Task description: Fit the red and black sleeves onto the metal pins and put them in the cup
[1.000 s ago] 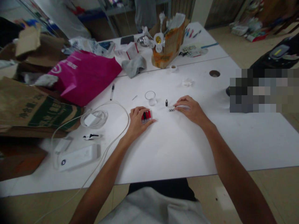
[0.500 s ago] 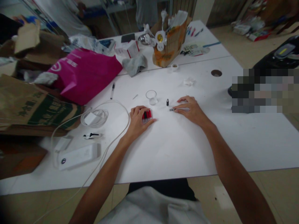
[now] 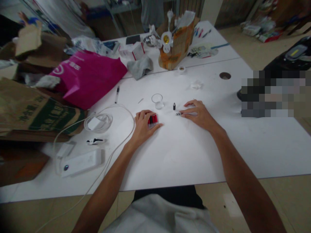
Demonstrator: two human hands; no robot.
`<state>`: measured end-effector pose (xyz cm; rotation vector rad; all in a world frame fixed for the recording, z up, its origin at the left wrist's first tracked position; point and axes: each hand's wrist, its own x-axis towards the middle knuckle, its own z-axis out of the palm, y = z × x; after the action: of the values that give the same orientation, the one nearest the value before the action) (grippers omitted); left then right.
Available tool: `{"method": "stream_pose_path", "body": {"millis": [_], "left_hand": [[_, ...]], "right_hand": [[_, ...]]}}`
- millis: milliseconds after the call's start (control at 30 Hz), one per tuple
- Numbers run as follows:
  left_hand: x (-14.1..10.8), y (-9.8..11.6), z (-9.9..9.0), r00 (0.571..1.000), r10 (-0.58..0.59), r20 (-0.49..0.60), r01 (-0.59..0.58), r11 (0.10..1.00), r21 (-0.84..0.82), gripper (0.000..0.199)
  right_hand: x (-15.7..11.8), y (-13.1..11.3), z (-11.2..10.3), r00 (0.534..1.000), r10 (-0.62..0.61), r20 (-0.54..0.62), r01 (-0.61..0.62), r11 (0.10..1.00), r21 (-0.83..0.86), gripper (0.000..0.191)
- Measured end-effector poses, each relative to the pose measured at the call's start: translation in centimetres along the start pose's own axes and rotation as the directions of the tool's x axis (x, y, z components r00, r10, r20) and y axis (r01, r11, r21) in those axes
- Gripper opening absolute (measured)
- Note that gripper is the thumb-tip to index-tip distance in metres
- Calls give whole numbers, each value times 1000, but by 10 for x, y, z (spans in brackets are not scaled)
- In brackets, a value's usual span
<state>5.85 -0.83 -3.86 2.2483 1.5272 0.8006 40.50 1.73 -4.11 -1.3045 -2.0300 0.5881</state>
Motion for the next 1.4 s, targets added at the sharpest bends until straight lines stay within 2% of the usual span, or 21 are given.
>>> {"method": "stream_pose_path", "body": {"millis": [367, 600, 967, 1400], "left_hand": [[-1, 0, -1, 1000, -1, 5, 1, 1000, 3, 60], [-1, 0, -1, 1000, 3, 8, -3, 1000, 6, 60], [-3, -1, -2, 1000, 14, 10, -14, 1000, 10, 63], [-4, -2, -3, 1000, 23, 21, -23, 1000, 14, 60]], "right_hand": [[0, -2, -3, 1000, 15, 24, -15, 1000, 11, 33], [0, -3, -3, 1000, 24, 17, -24, 1000, 17, 30], [3, -8, 3, 998, -19, -57, 20, 1000, 11, 25], [4, -11, 3, 998, -34, -50, 35, 999, 24, 15]]}}
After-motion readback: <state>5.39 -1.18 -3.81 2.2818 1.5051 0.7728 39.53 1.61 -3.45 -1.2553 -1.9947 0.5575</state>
